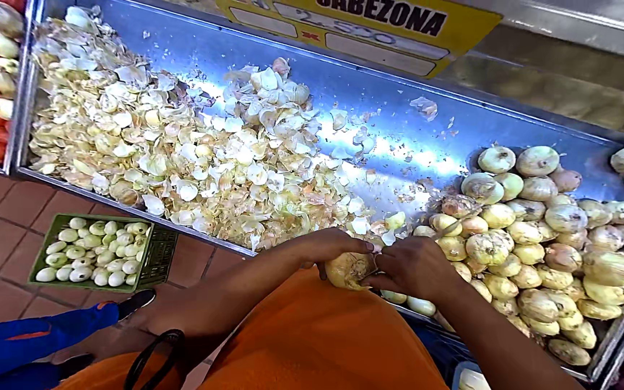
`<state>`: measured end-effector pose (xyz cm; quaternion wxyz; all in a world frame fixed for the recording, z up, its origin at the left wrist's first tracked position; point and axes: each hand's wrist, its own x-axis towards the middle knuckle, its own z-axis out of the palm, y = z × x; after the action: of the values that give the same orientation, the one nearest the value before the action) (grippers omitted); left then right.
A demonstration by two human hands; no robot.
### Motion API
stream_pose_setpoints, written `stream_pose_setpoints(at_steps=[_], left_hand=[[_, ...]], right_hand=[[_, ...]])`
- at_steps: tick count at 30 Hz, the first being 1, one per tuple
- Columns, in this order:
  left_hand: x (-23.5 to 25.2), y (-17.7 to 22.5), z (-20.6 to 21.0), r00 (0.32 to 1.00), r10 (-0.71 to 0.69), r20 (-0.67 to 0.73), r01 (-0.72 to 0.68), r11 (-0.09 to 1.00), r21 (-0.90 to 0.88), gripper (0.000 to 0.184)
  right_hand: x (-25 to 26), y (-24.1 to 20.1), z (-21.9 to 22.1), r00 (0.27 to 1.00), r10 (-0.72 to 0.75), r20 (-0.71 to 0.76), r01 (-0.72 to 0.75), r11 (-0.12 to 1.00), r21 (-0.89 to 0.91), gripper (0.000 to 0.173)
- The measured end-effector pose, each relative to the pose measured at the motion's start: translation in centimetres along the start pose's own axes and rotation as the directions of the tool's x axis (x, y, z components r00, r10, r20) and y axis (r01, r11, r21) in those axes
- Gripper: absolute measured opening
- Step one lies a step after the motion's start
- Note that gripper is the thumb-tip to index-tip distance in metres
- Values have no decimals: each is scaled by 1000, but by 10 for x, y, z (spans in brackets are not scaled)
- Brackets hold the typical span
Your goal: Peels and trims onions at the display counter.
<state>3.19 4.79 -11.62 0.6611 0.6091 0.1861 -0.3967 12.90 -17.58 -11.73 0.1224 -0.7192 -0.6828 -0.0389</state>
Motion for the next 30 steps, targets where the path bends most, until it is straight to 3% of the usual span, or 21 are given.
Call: stream_pose_setpoints(at_steps=[6,13,18,22,26,30], left_hand=[[4,-13,-19,998,-49,33,57,944,-325,52],[20,-31,-54,999,-3,34,17,908,-419,55],[18,-37,-85,995,75,-72,-104,751,-652,60],[-9,-22,-95,969,82,-232,-206,790,-578,66],[-29,-7,-73,905,119,-409,-331,801,-498,65],[-30,0,-35,852,209,-480,-420,820,-389,56]], right_hand=[[6,-7,12,996,81,-48,-81,997,-15,64],[23,-11,16,991,126,-50,-127,992,-15,66],[22,-11,23,997,78,-29,-78,997,10,66],[12,9,21,977,210,-35,-211,977,-28,67],[33,25,-8,911,386,148,-395,917,43,59],[61,24,-31,878,376,297,-429,893,138,75]])
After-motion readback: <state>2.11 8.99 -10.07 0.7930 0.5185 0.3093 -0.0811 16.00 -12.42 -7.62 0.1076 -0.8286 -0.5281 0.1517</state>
